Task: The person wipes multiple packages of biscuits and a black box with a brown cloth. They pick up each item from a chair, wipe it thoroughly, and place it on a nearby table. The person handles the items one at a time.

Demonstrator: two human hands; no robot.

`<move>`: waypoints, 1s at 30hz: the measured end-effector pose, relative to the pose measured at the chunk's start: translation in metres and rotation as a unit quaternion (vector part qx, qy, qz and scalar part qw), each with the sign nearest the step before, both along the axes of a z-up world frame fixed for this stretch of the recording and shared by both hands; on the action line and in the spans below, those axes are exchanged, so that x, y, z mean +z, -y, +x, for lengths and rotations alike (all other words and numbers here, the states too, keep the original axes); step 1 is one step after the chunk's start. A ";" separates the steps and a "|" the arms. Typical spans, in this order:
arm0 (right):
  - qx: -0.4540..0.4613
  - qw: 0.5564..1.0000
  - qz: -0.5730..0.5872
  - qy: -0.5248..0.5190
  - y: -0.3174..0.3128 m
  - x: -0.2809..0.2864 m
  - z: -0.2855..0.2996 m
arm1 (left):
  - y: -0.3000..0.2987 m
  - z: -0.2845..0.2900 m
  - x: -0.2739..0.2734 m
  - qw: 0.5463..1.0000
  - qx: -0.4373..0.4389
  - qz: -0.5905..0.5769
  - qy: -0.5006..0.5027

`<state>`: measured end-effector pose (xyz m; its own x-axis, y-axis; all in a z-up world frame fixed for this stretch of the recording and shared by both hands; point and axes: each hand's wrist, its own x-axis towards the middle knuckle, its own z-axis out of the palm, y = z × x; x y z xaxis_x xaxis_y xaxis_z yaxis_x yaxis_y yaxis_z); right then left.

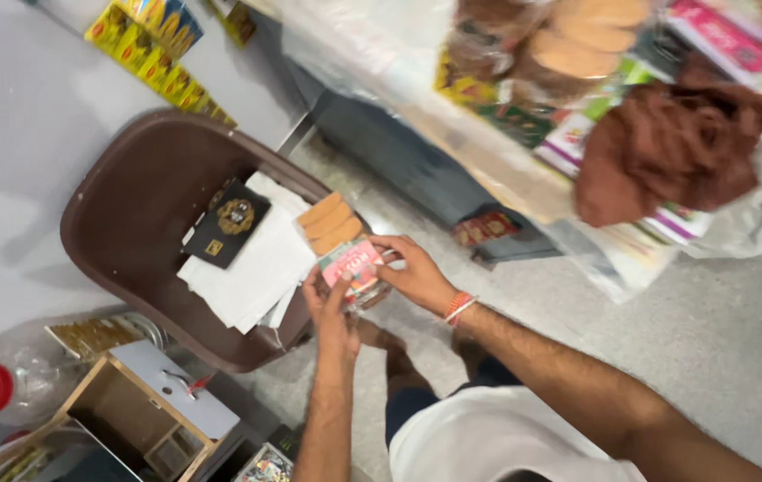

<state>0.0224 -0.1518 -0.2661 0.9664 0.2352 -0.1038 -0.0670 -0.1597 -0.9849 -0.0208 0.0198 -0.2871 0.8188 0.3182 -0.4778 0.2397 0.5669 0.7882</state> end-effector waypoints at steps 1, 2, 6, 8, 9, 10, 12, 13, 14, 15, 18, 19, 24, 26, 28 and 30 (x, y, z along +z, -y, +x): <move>-0.009 1.000 -0.014 0.012 0.010 0.020 -0.002 | 0.010 -0.001 0.018 1.000 -0.006 0.001 0.027; -0.002 1.000 -0.010 0.014 0.023 0.039 -0.003 | 0.021 -0.002 0.036 0.998 -0.012 0.000 0.054; 0.009 0.995 -0.039 0.096 0.095 0.104 -0.014 | 0.061 -0.007 0.087 0.997 -0.018 -0.028 0.076; -0.056 0.951 -0.171 0.253 0.147 0.130 -0.016 | 0.080 -0.009 0.107 0.994 -0.017 -0.017 0.107; -0.119 0.882 -0.279 0.361 0.176 0.142 -0.014 | 0.088 -0.011 0.115 0.993 -0.017 -0.016 0.116; -0.177 0.878 -0.290 0.338 0.204 0.151 -0.007 | 0.095 -0.014 0.123 0.992 -0.017 -0.016 0.125; -0.226 0.825 -0.397 0.333 0.257 0.162 -0.001 | 0.108 -0.020 0.133 0.991 -0.020 -0.013 0.133; -0.228 0.821 -0.424 0.307 0.277 0.162 0.004 | 0.113 -0.022 0.137 0.991 -0.024 -0.011 0.132; -0.229 0.816 -0.449 0.283 0.292 0.160 0.010 | 0.118 -0.023 0.141 0.991 -0.027 -0.007 0.133; -0.230 0.810 -0.473 0.258 0.304 0.156 0.014 | 0.124 -0.024 0.144 0.991 -0.024 -0.003 0.133; -0.159 0.847 -0.475 0.179 0.321 0.131 0.023 | 0.135 -0.026 0.150 0.990 -0.014 0.018 0.138; -0.164 0.841 -0.476 0.196 0.322 0.120 0.026 | 0.137 -0.026 0.151 0.990 -0.010 0.026 0.141; -0.170 0.828 -0.479 0.235 0.349 0.103 0.036 | 0.139 -0.034 0.156 0.989 -0.009 0.038 0.146; -0.206 0.835 -0.431 0.274 0.355 0.120 0.030 | 0.137 -0.037 0.162 0.989 -0.006 0.042 0.144; -0.237 0.842 -0.381 0.298 0.349 0.146 0.021 | 0.134 -0.042 0.167 0.988 -0.001 0.033 0.151; -0.261 0.855 -0.328 0.305 0.333 0.177 0.001 | 0.129 -0.048 0.171 0.987 0.002 0.026 0.157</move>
